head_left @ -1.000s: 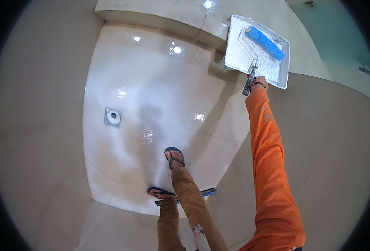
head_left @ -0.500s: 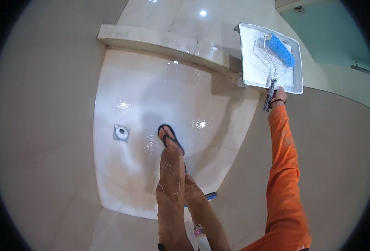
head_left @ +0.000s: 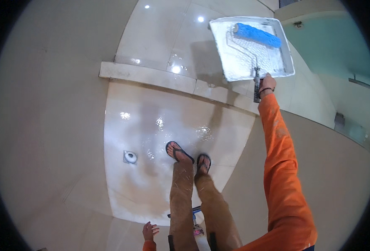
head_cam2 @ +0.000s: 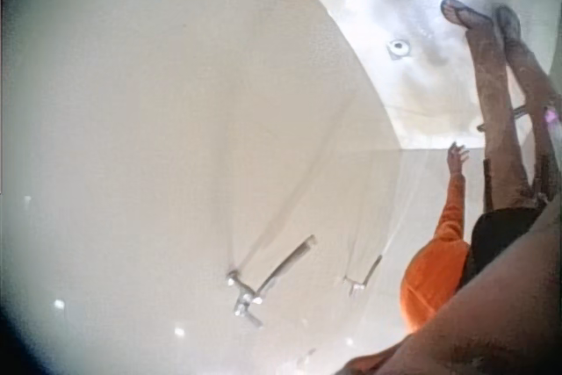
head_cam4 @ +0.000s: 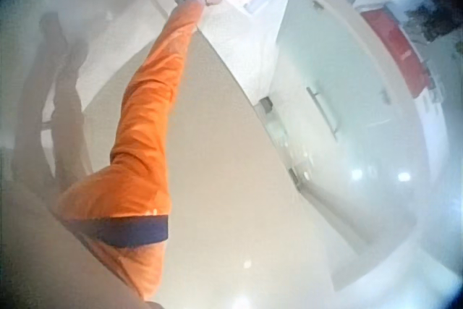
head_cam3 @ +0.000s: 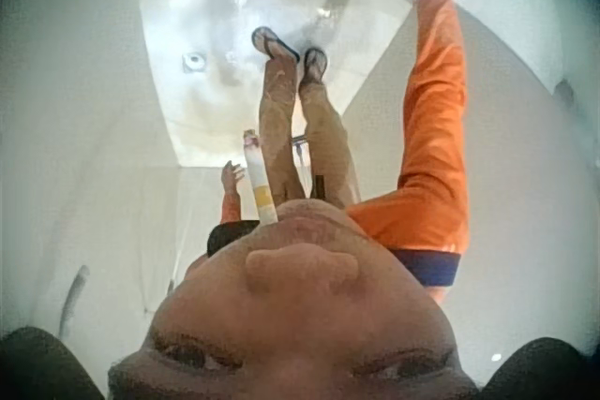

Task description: The person scrubs the shower floor with a blue sponge, then uses a squeegee to push water toward the drain. The person rinses the floor with a handheld showerhead and continues squeegeeing to clear remaining water.

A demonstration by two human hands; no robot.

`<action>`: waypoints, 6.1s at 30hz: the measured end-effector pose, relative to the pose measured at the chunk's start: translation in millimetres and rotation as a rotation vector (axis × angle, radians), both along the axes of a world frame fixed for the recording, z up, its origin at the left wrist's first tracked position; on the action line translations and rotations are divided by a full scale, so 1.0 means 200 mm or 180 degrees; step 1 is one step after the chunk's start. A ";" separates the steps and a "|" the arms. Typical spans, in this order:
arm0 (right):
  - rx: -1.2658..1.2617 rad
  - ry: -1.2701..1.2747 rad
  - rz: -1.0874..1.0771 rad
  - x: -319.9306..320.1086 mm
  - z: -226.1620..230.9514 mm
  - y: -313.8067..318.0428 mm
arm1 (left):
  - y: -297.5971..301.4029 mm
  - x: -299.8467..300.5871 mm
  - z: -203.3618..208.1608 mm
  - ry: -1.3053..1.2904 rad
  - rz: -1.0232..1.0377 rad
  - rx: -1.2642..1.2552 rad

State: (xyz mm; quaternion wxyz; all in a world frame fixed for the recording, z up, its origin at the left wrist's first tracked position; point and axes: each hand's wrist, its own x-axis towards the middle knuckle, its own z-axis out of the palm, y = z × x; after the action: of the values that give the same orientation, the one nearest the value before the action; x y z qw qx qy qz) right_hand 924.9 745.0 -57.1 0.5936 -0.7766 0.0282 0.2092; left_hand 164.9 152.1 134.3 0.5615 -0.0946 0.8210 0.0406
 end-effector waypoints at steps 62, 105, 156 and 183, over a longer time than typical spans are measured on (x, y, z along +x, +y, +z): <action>-0.2867 0.1343 0.5497 0.13 2.97 -2.57 | -2.01 0.71 1.81 0.2388 0.0760 0.1706; 0.0007 -0.4183 0.6714 -1.53 5.60 -3.01 | -5.16 1.09 3.21 0.3864 0.4727 -0.1502; 0.0482 -0.1993 0.4954 -1.04 4.09 -3.08 | -0.27 1.84 4.59 -0.2032 -0.0866 0.6996; -0.0268 -0.1022 0.4824 -0.62 3.62 -2.00 | 1.16 2.23 4.52 -0.0639 0.0044 0.5808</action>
State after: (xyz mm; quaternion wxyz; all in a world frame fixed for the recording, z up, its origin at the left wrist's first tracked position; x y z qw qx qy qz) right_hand 801.6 345.2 667.3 0.2554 -0.6265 -0.5892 0.4417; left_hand 610.5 383.8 1037.4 0.4869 0.3775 0.4174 0.6680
